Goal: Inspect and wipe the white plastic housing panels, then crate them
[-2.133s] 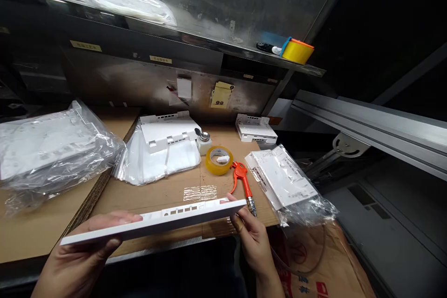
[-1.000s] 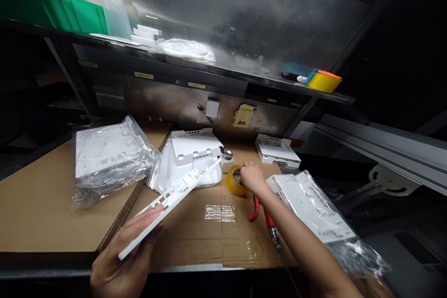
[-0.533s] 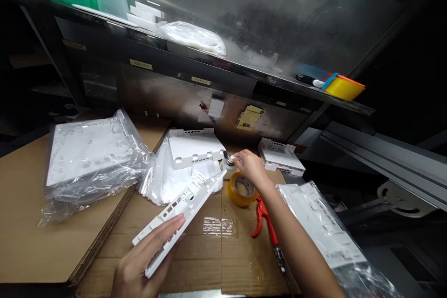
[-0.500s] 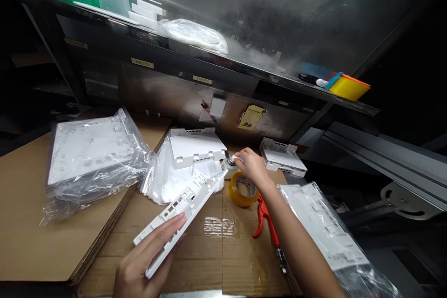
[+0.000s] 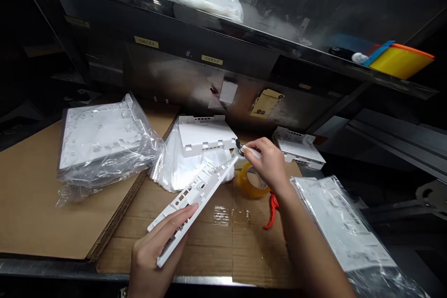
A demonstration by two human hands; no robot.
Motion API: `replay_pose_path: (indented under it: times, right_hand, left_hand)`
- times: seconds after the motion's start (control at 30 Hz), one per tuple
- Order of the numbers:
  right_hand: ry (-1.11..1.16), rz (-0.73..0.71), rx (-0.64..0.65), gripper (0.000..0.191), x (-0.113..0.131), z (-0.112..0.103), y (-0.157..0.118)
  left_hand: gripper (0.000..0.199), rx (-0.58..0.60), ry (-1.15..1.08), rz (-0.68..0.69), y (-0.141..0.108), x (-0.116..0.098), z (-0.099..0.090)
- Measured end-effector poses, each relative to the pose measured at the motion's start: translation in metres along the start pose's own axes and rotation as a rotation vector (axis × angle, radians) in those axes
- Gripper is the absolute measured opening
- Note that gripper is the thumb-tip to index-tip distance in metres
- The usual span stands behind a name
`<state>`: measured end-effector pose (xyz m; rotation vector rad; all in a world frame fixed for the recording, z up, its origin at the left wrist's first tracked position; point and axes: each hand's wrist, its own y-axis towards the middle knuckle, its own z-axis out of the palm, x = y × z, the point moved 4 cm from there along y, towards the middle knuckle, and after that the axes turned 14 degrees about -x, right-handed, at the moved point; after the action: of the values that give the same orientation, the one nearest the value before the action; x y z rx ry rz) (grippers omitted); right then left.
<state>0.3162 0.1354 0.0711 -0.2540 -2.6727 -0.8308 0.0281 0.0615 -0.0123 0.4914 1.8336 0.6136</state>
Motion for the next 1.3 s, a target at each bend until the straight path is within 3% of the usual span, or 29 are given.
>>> replay_pose_path:
  times: [0.13, 0.23, 0.43, 0.63, 0.8, 1.0, 1.17, 1.3]
  right_hand:
    - [0.527, -0.079, -0.079, 0.009, 0.058, -0.026, -0.064]
    - [0.6, -0.122, -0.065, 0.008, 0.083, -0.028, -0.09]
    - [0.468, -0.06, -0.19, 0.006, 0.082, -0.026, -0.093]
    - [0.633, -0.129, -0.09, 0.012, 0.096, -0.022, -0.111]
    - [0.533, -0.019, -0.239, 0.008, 0.081, -0.022, -0.1]
    - [0.631, -0.149, -0.098, 0.01, 0.092, -0.019, -0.108]
    - [0.484, 0.002, -0.281, 0.011, 0.064, -0.017, -0.087]
    - [0.552, -0.144, -0.14, 0.011, 0.092, -0.023, -0.102]
  left_hand:
    - [0.039, 0.022, -0.005, 0.001, 0.001, -0.004, 0.004]
    - [0.04, 0.028, -0.014, -0.009, 0.002, -0.005, 0.005]
    - [0.039, 0.037, -0.008, -0.044, 0.003, -0.007, 0.004]
    - [0.041, 0.035, -0.032, -0.045, 0.001, -0.006, 0.005]
    - [0.04, 0.053, -0.011, -0.075, 0.001, -0.008, 0.006]
    - [0.039, 0.023, -0.018, -0.055, 0.001, -0.007, 0.005]
    - [0.038, 0.049, -0.015, -0.075, 0.0, -0.007, 0.005]
    - [0.038, 0.027, -0.018, -0.081, -0.001, -0.003, 0.003]
